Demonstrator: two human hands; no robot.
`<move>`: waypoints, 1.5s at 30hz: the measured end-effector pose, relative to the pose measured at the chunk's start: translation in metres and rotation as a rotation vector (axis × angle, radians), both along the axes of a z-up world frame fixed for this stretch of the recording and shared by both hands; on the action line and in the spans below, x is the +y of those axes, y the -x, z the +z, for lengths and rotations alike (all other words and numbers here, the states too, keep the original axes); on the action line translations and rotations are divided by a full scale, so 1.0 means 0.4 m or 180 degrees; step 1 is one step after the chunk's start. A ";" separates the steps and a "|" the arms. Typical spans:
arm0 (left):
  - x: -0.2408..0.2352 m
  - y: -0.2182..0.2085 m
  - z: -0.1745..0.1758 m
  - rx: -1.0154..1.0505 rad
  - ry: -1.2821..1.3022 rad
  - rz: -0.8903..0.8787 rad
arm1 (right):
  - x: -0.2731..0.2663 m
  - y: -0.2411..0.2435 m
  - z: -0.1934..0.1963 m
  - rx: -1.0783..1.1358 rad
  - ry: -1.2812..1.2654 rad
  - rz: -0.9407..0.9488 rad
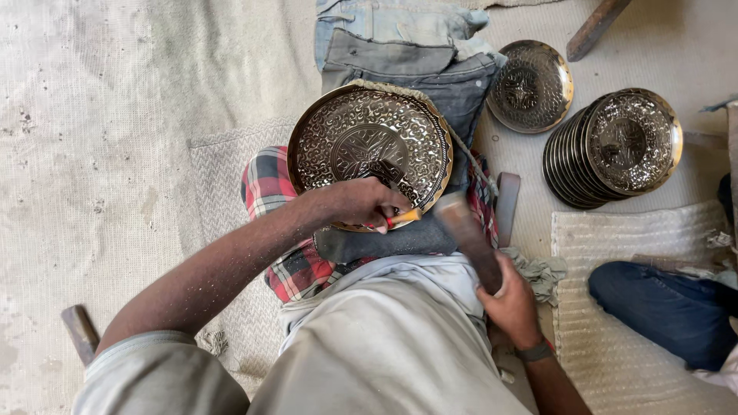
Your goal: The person sits on the floor and uses a hammer and chisel to engrave a decorative pattern onto a brass plate. The plate is held steady on a cushion between the legs while the person repeatedly strikes the chisel to create the design.
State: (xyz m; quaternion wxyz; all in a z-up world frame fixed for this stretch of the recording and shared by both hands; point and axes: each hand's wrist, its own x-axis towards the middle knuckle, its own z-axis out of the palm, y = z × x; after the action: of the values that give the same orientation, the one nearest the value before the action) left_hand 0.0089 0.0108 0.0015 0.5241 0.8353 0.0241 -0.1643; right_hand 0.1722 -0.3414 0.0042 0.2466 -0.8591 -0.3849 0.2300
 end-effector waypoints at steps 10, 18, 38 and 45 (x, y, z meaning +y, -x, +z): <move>0.004 0.029 -0.005 0.0034 0.0145 0.0457 | 0.106 -0.038 0.055 0.0045 0.0138 0.0251; 0.005 0.049 -0.023 -0.0251 0.0052 0.0667 | 0.140 -0.073 0.110 0.0180 0.0362 0.0242; -0.101 0.080 0.006 -0.0485 0.0227 0.2418 | 0.266 -0.160 0.189 -0.0892 -0.0139 0.1061; -0.103 0.074 0.001 -0.0463 0.0260 0.2425 | 0.357 -0.221 0.262 -0.0542 0.0327 0.1285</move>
State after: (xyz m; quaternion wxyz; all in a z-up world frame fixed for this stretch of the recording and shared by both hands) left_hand -0.0207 -0.0304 0.0019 0.5807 0.7544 0.2888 0.1010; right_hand 0.2607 -0.1987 0.1091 0.1181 -0.7924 -0.5563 0.2206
